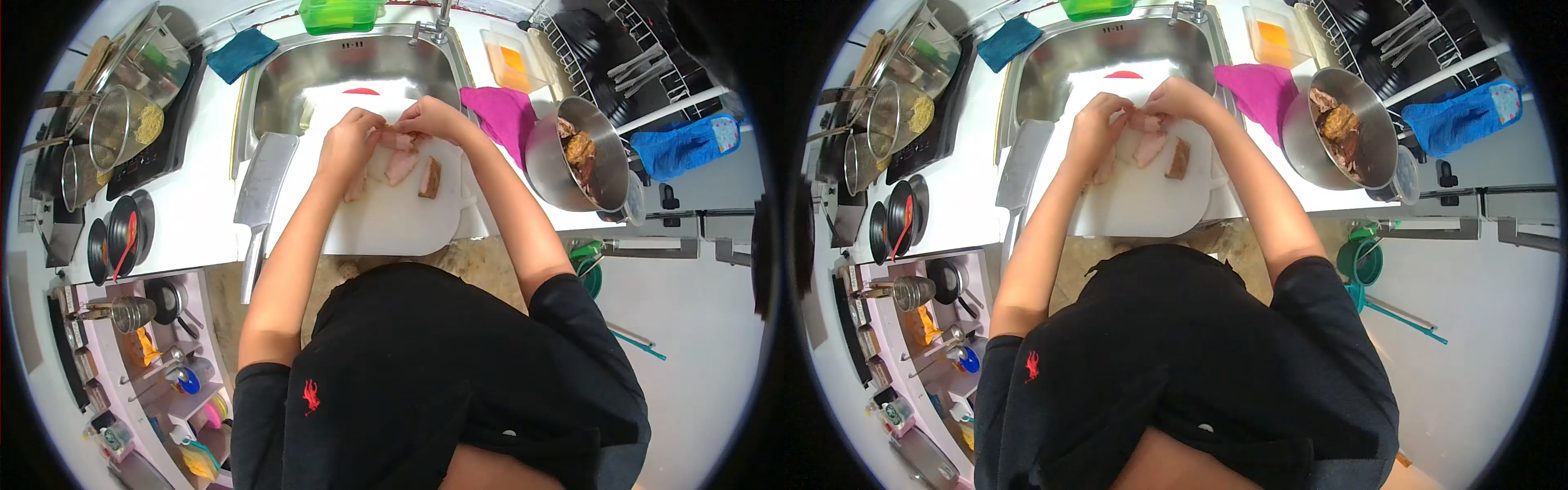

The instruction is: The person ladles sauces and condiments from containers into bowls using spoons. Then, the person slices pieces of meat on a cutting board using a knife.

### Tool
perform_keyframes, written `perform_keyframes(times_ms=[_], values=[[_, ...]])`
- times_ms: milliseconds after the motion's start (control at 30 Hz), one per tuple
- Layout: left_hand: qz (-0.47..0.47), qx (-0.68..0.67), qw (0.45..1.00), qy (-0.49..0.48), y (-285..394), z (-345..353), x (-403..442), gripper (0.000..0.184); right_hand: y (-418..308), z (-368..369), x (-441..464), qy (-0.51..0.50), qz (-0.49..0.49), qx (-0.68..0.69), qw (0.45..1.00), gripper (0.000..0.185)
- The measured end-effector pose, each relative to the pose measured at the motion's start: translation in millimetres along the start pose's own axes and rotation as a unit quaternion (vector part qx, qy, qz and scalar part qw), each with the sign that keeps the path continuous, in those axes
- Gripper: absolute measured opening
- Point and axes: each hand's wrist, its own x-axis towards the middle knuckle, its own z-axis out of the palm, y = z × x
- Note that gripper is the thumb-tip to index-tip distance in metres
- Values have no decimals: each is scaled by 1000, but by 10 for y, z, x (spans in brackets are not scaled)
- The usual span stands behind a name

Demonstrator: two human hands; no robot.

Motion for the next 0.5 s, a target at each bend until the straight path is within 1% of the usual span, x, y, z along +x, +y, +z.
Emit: perform_keyframes(times_ms=[133,233,267,333,367,467,500], values=[[9,-8,1000,-20,66,-38,-19,11,48,15,-21,-2,-9,52,999,19],[89,38,995,2,8,-37,19,10,51,18,-15,-1,-19,59,998,19],[98,37,994,-2,0,-37,28,10,55,21,-11,1,-24,57,998,20],[115,35,993,-9,33,-65,49,11,34,36,14,18,-5,24,1000,22],[101,35,994,-33,71,-98,43,11,19,42,19,26,5,8,1000,23],[58,26,994,-94,236,-194,-85,12,14,70,2,44,-88,-110,989,29],[44,16,993,-106,299,-197,-139,12,14,85,-3,52,-94,-104,989,30]])
